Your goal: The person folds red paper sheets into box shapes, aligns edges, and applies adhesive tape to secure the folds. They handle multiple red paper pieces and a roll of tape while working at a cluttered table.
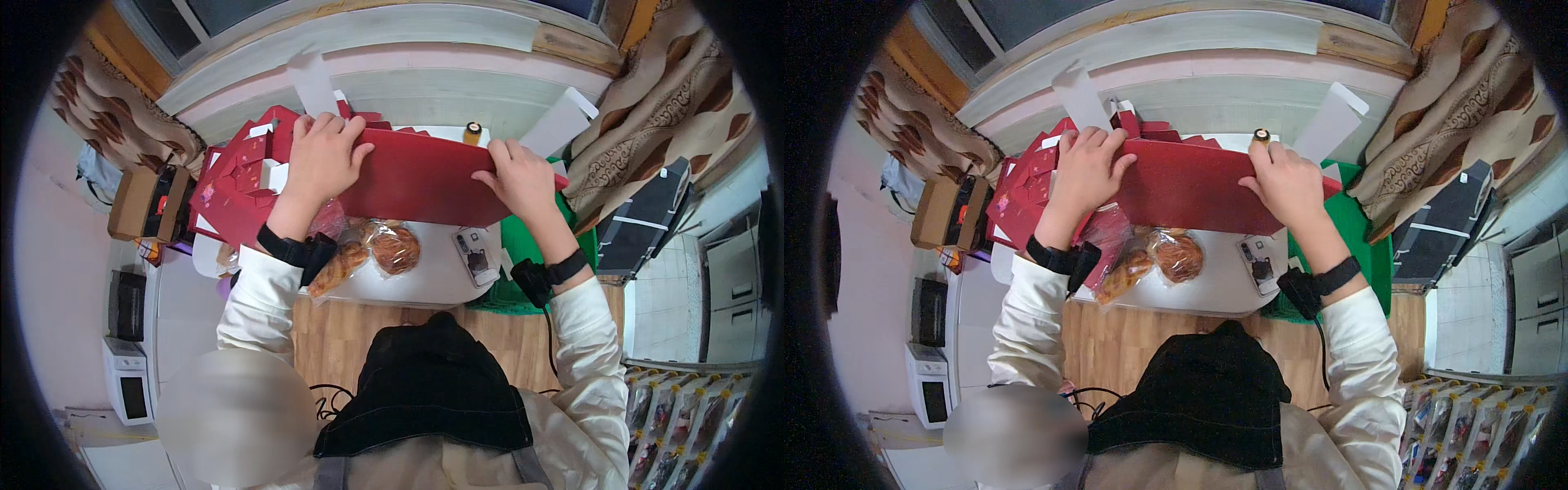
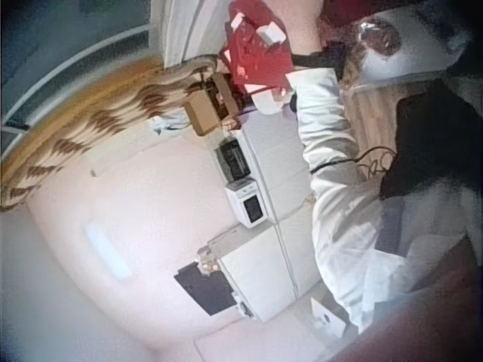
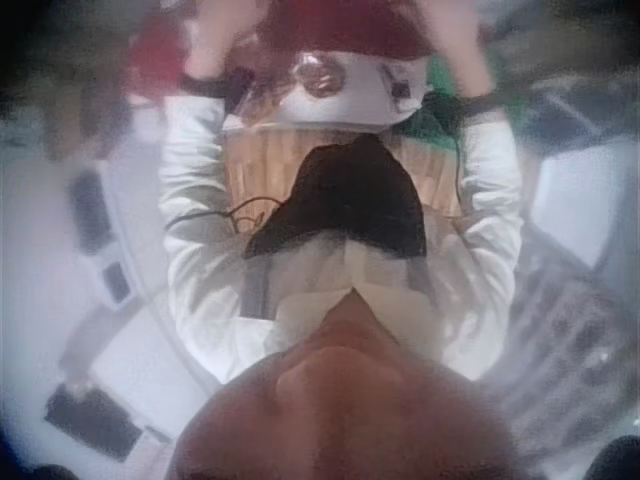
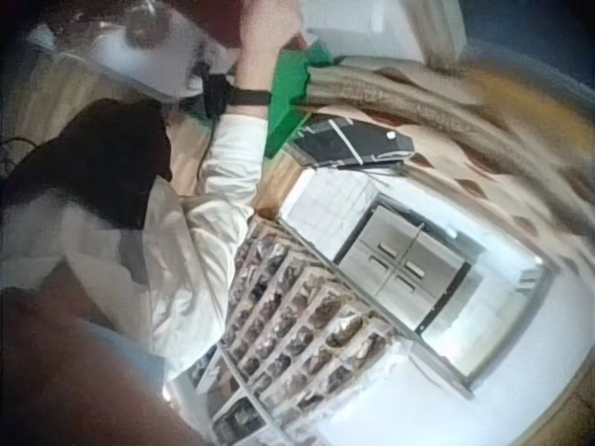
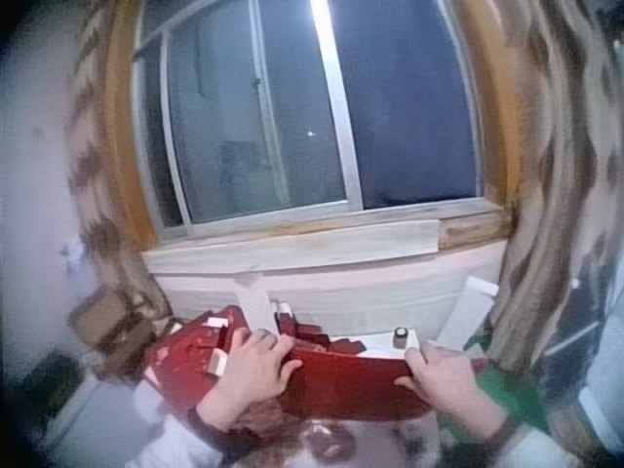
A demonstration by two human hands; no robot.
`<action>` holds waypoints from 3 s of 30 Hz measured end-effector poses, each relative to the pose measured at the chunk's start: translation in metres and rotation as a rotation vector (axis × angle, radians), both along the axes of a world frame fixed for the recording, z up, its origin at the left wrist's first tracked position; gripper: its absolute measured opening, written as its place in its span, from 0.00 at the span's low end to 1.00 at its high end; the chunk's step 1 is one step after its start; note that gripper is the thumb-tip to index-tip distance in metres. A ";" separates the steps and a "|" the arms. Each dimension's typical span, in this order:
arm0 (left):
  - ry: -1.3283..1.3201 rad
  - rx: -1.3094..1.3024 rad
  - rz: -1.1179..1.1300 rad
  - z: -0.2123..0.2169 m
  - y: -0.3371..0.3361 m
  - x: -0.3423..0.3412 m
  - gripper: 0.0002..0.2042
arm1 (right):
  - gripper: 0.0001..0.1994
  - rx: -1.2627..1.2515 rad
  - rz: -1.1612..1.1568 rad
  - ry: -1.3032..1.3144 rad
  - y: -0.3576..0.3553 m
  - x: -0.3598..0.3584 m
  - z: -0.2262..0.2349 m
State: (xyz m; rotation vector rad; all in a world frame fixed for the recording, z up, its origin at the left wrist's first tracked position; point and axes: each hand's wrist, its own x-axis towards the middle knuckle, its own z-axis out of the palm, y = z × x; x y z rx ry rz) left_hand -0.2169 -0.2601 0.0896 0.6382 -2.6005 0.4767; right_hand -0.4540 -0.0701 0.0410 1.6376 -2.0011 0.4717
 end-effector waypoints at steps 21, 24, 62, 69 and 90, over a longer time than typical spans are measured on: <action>0.116 -0.122 -0.405 -0.029 0.014 -0.067 0.22 | 0.33 -0.174 0.101 0.042 -0.004 0.000 -0.024; 0.075 -0.053 -0.372 -0.023 0.015 -0.061 0.21 | 0.31 -0.283 0.144 0.011 -0.004 0.002 -0.016; 0.027 -0.346 -0.521 -0.055 0.087 -0.046 0.24 | 0.26 1.102 0.781 -1.919 -0.038 -0.057 -0.001; -0.018 -0.260 -0.575 -0.060 0.086 -0.041 0.20 | 0.35 1.138 0.845 -2.027 -0.045 -0.053 -0.029; -0.118 0.110 -0.308 -0.020 0.059 -0.080 0.14 | 0.13 0.048 0.133 -0.020 0.008 -0.009 -0.008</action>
